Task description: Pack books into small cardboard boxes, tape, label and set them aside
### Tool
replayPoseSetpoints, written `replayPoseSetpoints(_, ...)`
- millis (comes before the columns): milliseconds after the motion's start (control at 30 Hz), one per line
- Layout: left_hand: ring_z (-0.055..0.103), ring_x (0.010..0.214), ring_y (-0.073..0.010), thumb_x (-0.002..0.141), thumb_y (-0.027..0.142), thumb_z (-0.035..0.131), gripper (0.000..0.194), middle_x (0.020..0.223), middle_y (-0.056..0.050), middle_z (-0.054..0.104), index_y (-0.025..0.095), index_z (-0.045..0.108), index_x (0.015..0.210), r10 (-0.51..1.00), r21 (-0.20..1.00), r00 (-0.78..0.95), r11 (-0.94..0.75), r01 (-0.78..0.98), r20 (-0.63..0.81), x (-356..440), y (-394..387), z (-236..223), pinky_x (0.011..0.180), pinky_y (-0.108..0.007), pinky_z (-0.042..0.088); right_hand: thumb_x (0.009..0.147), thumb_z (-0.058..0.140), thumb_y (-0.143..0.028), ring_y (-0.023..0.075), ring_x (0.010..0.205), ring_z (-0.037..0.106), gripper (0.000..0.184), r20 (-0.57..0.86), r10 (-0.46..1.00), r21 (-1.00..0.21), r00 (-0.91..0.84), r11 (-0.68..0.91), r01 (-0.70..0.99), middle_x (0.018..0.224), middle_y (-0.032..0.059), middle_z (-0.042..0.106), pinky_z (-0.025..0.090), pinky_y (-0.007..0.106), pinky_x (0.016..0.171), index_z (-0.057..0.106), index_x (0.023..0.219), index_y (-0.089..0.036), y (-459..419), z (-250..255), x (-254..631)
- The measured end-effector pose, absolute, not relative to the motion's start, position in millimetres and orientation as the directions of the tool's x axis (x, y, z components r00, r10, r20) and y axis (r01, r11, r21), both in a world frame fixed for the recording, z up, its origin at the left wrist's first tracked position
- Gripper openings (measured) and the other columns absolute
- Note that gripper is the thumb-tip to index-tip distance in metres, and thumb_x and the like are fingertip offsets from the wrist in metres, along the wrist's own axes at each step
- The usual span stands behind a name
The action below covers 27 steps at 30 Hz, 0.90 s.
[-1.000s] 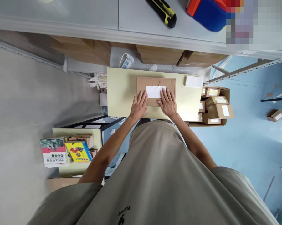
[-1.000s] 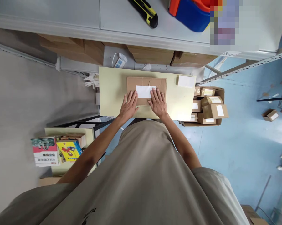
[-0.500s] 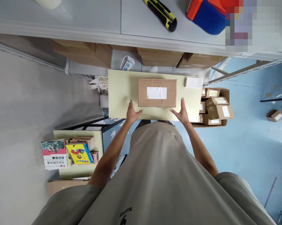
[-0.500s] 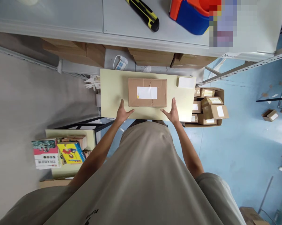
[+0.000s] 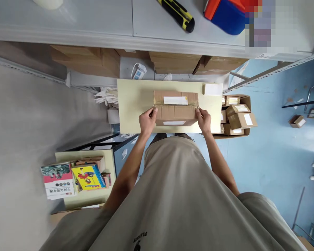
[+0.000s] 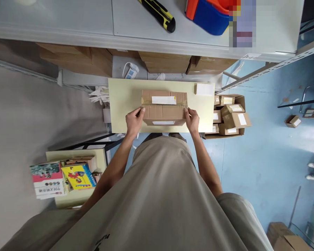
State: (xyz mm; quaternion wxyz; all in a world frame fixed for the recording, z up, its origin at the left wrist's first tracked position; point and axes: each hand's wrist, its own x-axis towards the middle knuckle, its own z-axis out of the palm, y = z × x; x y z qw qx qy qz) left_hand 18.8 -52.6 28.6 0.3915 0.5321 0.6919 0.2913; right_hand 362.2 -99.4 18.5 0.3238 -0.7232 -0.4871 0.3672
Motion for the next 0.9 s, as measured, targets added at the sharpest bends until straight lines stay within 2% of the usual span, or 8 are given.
replayPoseSetpoints(67, 0.079, 0.090, -0.0242, 0.106, 0.050, 0.076, 0.034, 0.083, -0.006, 0.082, 0.020, 0.083, 0.090, 0.951, 0.807, -0.128, 0.306, 0.505, -0.281, 14, -56, 28, 0.089, -0.030, 0.060, 0.101, 0.061, -0.098, 0.0411, 0.125, 0.082, 0.088, -0.237, 0.916, -0.830, 0.324, -0.364, 0.422, 0.132, 0.0246, 0.084, 0.073, 0.060, 0.109, 0.088, 0.125, -0.018, -101, 21, 361)
replayPoseSetpoints(133, 0.084, 0.098, -0.0260, 0.100, 0.047, 0.082, 0.026, 0.093, -0.007, 0.087, 0.021, 0.083, 0.096, 0.926, 0.824, -0.111, 0.373, 0.426, -0.361, 9, -64, 24, 0.093, -0.031, 0.064, 0.091, 0.071, -0.101, 0.0415, 0.122, 0.084, 0.089, -0.295, 0.895, -0.828, 0.333, -0.414, 0.379, 0.132, 0.0236, 0.085, 0.072, 0.064, 0.111, 0.088, 0.121, -0.019, -106, 21, 361)
replayPoseSetpoints(267, 0.088, 0.121, -0.0326, 0.092, 0.049, 0.091, 0.042, 0.124, -0.016, 0.091, 0.018, 0.083, 0.120, 0.871, 0.839, -0.081, 0.489, 0.237, -0.485, 1, -82, 15, 0.110, -0.043, 0.070, 0.081, 0.082, -0.099, 0.0468, 0.135, 0.082, 0.099, -0.370, 0.862, -0.826, 0.345, -0.476, 0.302, 0.143, 0.0286, 0.084, 0.066, 0.072, 0.120, 0.084, 0.134, -0.015, -120, 21, 363)
replayPoseSetpoints(333, 0.088, 0.126, -0.0357, 0.092, 0.055, 0.092, 0.051, 0.129, -0.019, 0.090, 0.017, 0.082, 0.123, 0.853, 0.827, -0.097, 0.521, 0.211, -0.513, 0, -85, 14, 0.115, -0.048, 0.070, 0.083, 0.081, -0.097, 0.0478, 0.147, 0.076, 0.104, -0.362, 0.855, -0.835, 0.372, -0.475, 0.277, 0.157, 0.0303, 0.078, 0.062, 0.072, 0.126, 0.080, 0.146, -0.015, -126, 23, 362)
replayPoseSetpoints(433, 0.087, 0.130, -0.0372, 0.093, 0.065, 0.090, 0.055, 0.128, -0.019, 0.091, 0.017, 0.082, 0.120, 0.857, 0.836, -0.055, 0.512, 0.197, -0.512, 1, -82, 14, 0.118, -0.049, 0.069, 0.086, 0.078, -0.100, 0.0459, 0.153, 0.072, 0.106, -0.349, 0.869, -0.845, 0.351, -0.454, 0.283, 0.161, 0.0245, 0.078, 0.057, 0.071, 0.133, 0.078, 0.155, -0.020, -131, 27, 355)
replayPoseSetpoints(567, 0.087, 0.126, -0.0348, 0.097, 0.070, 0.083, 0.052, 0.119, -0.013, 0.092, 0.020, 0.084, 0.114, 0.877, 0.853, 0.025, 0.459, 0.248, -0.479, 4, -79, 17, 0.110, -0.042, 0.070, 0.087, 0.070, -0.107, 0.0429, 0.139, 0.080, 0.111, -0.348, 0.884, -0.847, 0.312, -0.439, 0.300, 0.146, 0.0201, 0.085, 0.062, 0.064, 0.129, 0.079, 0.153, -0.018, -134, 31, 343)
replayPoseSetpoints(733, 0.087, 0.115, -0.0322, 0.099, 0.058, 0.078, 0.040, 0.114, -0.010, 0.092, 0.022, 0.085, 0.114, 0.906, 0.841, -0.037, 0.407, 0.358, -0.422, 19, -89, 28, 0.106, -0.041, 0.069, 0.090, 0.070, -0.104, 0.0426, 0.136, 0.080, 0.113, -0.329, 0.866, -0.853, 0.376, -0.443, 0.275, 0.146, 0.0253, 0.082, 0.065, 0.063, 0.126, 0.076, 0.156, -0.013, -148, 39, 354)
replayPoseSetpoints(900, 0.087, 0.115, -0.0321, 0.100, 0.068, 0.078, 0.049, 0.117, -0.011, 0.092, 0.021, 0.085, 0.114, 0.921, 0.833, -0.066, 0.377, 0.406, -0.384, 76, -99, 47, 0.109, -0.042, 0.069, 0.099, 0.069, -0.095, 0.0369, 0.119, 0.081, 0.093, -0.262, 0.873, -0.842, 0.412, -0.415, 0.344, 0.128, 0.0183, 0.079, 0.070, 0.060, 0.114, 0.081, 0.151, -0.020, -165, 49, 419)
